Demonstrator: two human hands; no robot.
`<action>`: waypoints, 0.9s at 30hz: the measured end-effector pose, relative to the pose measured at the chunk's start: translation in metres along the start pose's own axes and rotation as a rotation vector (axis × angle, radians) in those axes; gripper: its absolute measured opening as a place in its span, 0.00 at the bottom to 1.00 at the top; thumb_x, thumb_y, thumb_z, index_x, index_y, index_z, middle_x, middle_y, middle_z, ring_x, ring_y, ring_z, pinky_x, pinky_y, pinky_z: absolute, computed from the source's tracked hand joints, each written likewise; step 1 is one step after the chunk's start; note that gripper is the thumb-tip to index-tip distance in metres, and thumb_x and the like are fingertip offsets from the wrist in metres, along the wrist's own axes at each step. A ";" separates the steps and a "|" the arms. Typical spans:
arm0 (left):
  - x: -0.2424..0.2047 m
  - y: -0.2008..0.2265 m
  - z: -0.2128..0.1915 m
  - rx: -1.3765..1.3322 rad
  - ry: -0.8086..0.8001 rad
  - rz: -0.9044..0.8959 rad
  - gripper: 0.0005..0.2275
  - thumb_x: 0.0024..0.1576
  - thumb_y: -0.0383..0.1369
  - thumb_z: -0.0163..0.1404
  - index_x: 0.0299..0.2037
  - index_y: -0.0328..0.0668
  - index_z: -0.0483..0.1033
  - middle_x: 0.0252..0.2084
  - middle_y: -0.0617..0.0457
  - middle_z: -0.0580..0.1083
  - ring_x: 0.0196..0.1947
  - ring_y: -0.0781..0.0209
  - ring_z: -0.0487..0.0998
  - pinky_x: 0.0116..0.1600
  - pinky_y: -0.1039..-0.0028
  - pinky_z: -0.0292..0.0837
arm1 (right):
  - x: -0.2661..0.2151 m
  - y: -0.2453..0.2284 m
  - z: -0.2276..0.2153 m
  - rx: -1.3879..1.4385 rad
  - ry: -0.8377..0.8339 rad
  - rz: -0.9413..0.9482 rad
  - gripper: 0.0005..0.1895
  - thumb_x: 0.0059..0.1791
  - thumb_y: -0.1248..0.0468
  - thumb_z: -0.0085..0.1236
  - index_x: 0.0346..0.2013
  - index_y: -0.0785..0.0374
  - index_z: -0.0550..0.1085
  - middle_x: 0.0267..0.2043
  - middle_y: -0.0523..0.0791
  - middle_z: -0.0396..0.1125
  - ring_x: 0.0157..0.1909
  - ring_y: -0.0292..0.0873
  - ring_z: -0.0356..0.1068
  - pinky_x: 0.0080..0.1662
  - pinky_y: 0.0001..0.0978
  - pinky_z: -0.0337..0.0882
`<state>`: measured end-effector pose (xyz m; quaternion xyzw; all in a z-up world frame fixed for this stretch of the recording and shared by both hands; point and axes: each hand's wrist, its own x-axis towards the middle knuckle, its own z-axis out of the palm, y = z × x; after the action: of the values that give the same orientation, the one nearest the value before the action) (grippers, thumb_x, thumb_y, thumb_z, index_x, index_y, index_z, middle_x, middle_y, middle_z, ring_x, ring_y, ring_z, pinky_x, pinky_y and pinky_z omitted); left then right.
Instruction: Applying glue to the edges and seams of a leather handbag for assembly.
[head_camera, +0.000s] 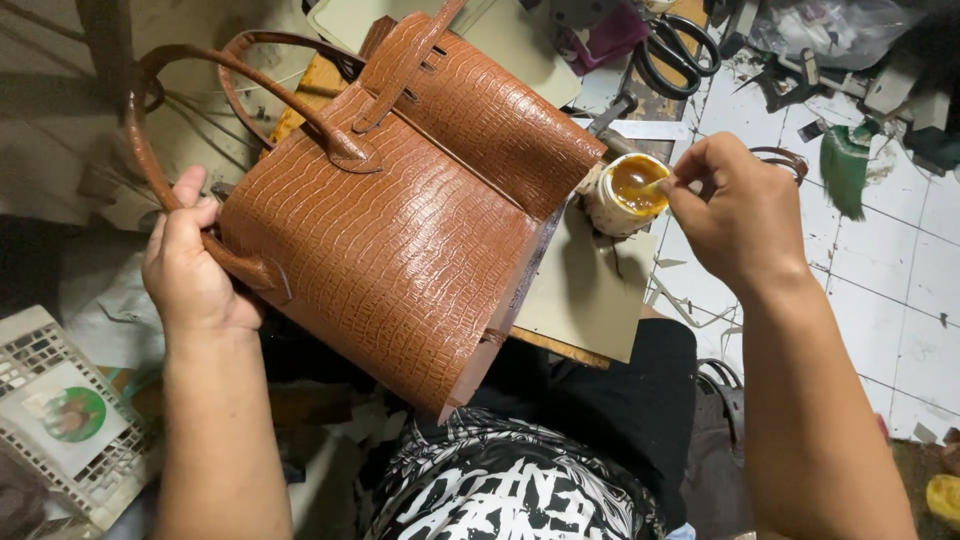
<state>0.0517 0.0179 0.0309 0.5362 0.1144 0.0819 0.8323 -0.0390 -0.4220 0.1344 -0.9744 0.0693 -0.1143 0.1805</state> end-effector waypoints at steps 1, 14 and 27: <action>-0.001 0.001 0.001 0.004 0.009 0.000 0.28 0.53 0.32 0.46 0.66 0.29 0.66 0.67 0.43 0.70 0.59 0.62 0.76 0.62 0.79 0.73 | -0.003 -0.001 0.000 -0.040 0.000 0.006 0.05 0.52 0.73 0.64 0.40 0.69 0.75 0.29 0.47 0.71 0.22 0.39 0.64 0.23 0.30 0.65; -0.002 0.003 0.002 -0.025 0.073 -0.043 0.26 0.52 0.30 0.46 0.64 0.31 0.70 0.60 0.48 0.75 0.50 0.67 0.77 0.56 0.83 0.74 | -0.037 -0.003 0.018 0.108 -0.041 0.043 0.06 0.48 0.72 0.64 0.36 0.65 0.74 0.23 0.45 0.64 0.22 0.38 0.58 0.24 0.31 0.59; -0.001 0.000 0.004 -0.029 0.051 -0.014 0.26 0.52 0.30 0.47 0.64 0.29 0.69 0.60 0.47 0.75 0.50 0.66 0.76 0.57 0.82 0.72 | -0.087 -0.053 0.101 0.404 -0.082 -0.269 0.12 0.43 0.75 0.63 0.36 0.63 0.70 0.27 0.43 0.68 0.22 0.40 0.64 0.27 0.30 0.65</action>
<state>0.0515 0.0136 0.0323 0.5210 0.1381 0.0913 0.8373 -0.0933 -0.3240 0.0450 -0.9229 -0.0926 -0.1094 0.3575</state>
